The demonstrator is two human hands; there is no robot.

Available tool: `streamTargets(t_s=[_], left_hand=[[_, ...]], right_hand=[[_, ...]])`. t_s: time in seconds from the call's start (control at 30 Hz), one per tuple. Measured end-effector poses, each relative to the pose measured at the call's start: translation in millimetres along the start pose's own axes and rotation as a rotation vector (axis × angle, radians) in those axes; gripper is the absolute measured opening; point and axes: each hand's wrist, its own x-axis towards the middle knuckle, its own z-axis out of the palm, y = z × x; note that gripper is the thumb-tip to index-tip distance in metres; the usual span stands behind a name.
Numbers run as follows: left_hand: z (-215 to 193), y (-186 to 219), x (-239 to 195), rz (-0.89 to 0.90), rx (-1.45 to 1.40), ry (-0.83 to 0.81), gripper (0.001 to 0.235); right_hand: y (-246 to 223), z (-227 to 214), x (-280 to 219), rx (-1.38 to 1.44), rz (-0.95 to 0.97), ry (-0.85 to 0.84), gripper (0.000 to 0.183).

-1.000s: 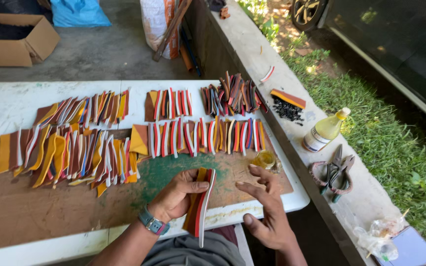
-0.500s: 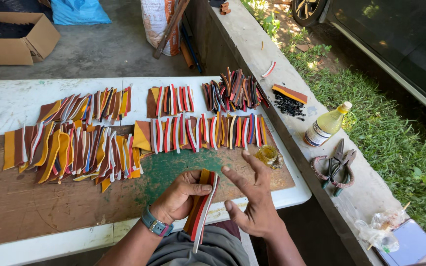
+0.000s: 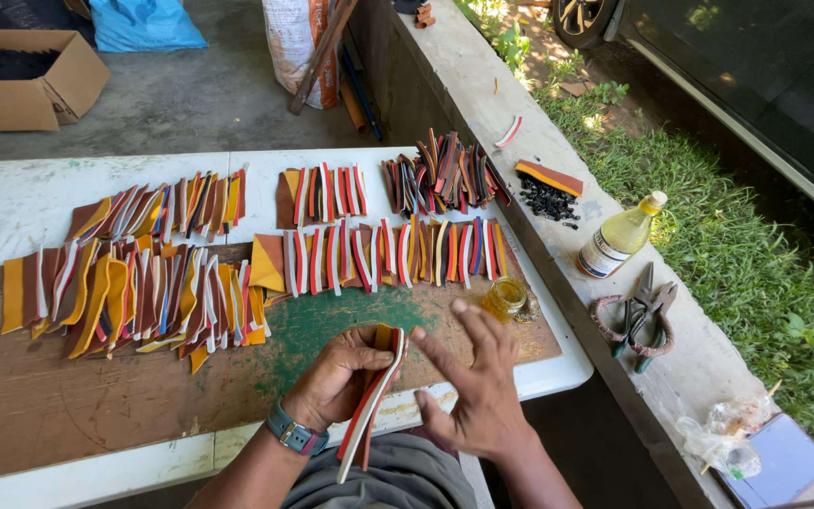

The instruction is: The person repeatedly picks up small multicolored leather strips from a table, rubs them between the fingers of both hands, and places them back down. The person handles the strips one at a time and repeats the same rubbing motion throughout the clip.

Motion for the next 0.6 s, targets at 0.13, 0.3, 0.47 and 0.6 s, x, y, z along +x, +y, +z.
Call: streamTargets(t_s=[0.13,0.3,0.47,0.6], left_hand=[[-0.1,0.5,-1.7,-0.023,0.044,0.026,0.021],[1.2,-0.4,-0.6,-0.024,0.051,0.034,0.018],[-6.5,2.4,1.5,0.041,0.048,0.048,0.016],[-19.5,-4.0,6.6,0.091,0.096,0.085,0.017]], right_hand=[[3.3,-0.5,3.4,0.009,-0.092,0.014,0.059],[4.4,-1.1,7.9,-0.058,-0.041,-0.014,0.061],[-0.7,-9.1,2.0,0.101,-0.013,-0.064,0.057],[68.6,-45.2,10.2,-0.228,0.372,-0.142,0.056]])
